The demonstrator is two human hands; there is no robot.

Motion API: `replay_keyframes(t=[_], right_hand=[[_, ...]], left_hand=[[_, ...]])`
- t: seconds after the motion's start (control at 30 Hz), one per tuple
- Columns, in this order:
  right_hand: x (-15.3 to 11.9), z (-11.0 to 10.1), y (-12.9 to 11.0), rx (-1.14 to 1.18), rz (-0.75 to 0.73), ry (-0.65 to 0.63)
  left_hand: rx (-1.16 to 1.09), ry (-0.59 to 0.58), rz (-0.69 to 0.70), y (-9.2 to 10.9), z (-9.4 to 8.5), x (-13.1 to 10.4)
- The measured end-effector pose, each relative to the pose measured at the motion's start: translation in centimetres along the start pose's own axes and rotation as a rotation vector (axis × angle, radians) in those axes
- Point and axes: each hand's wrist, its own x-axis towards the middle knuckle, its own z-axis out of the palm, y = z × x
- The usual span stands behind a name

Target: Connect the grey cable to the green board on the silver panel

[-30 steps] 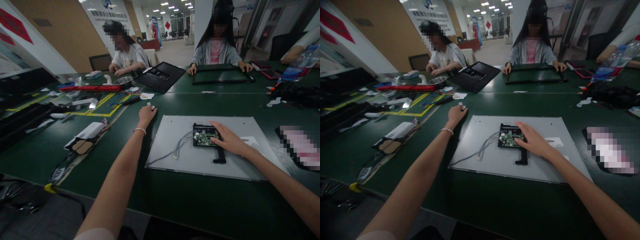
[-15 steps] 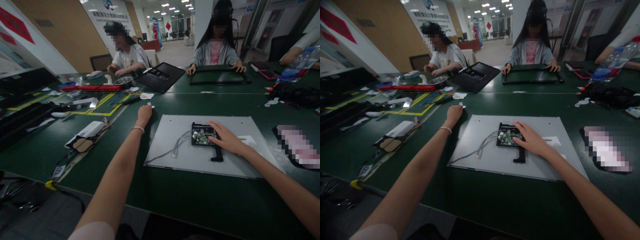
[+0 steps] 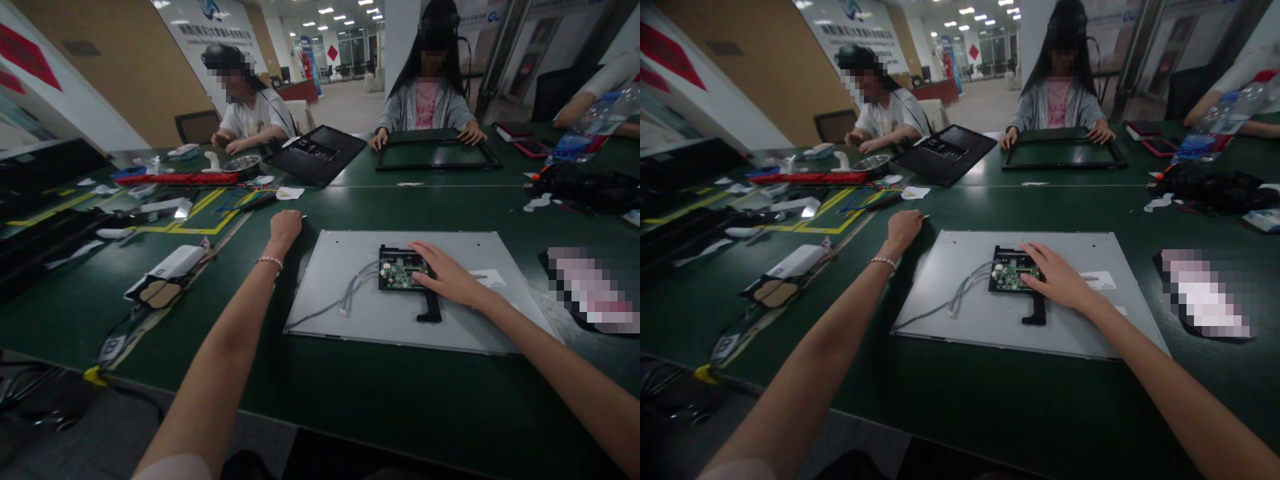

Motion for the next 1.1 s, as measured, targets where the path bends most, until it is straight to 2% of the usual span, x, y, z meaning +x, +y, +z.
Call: replay_keyframes(t=[0.1,0.2,0.27,0.4,0.5,0.6,0.8,0.97,1.1], right_hand=[[0.0,-0.1,-0.1,0.003,0.007,-0.009],[-0.1,-0.1,-0.1,0.004,0.018,-0.014],[-0.2,-0.1,-0.1,0.001,0.020,-0.010],[-0.2,-0.1,0.0,-0.006,0.013,-0.010],[-0.2,-0.2,-0.1,-0.012,0.011,-0.013],[-0.2,-0.2,-0.3,-0.007,0.007,-0.006],[-0.2,-0.3,-0.5,0.012,0.009,0.006],[-0.2,-0.3,-0.5,0.017,0.007,0.008],[-0.2,-0.4,-0.6,0.027,0.011,0.003]], left_hand=[[0.027,0.053,0.058,0.8,-1.9,-1.7],[0.025,0.088,0.142,2.3,-3.7,-4.6],[0.014,0.066,0.215,3.6,-4.6,-6.7],[0.004,-0.011,0.320,6.0,-5.4,-10.2],[-0.024,-0.041,0.358,7.1,-5.4,-11.8],[-0.034,-0.019,0.392,7.6,-5.4,-12.6],[-0.063,0.137,0.489,8.3,-6.1,-13.4],[-0.083,0.097,0.532,9.6,-6.8,-13.9],[-0.116,0.054,0.509,11.1,-8.2,-13.4]])
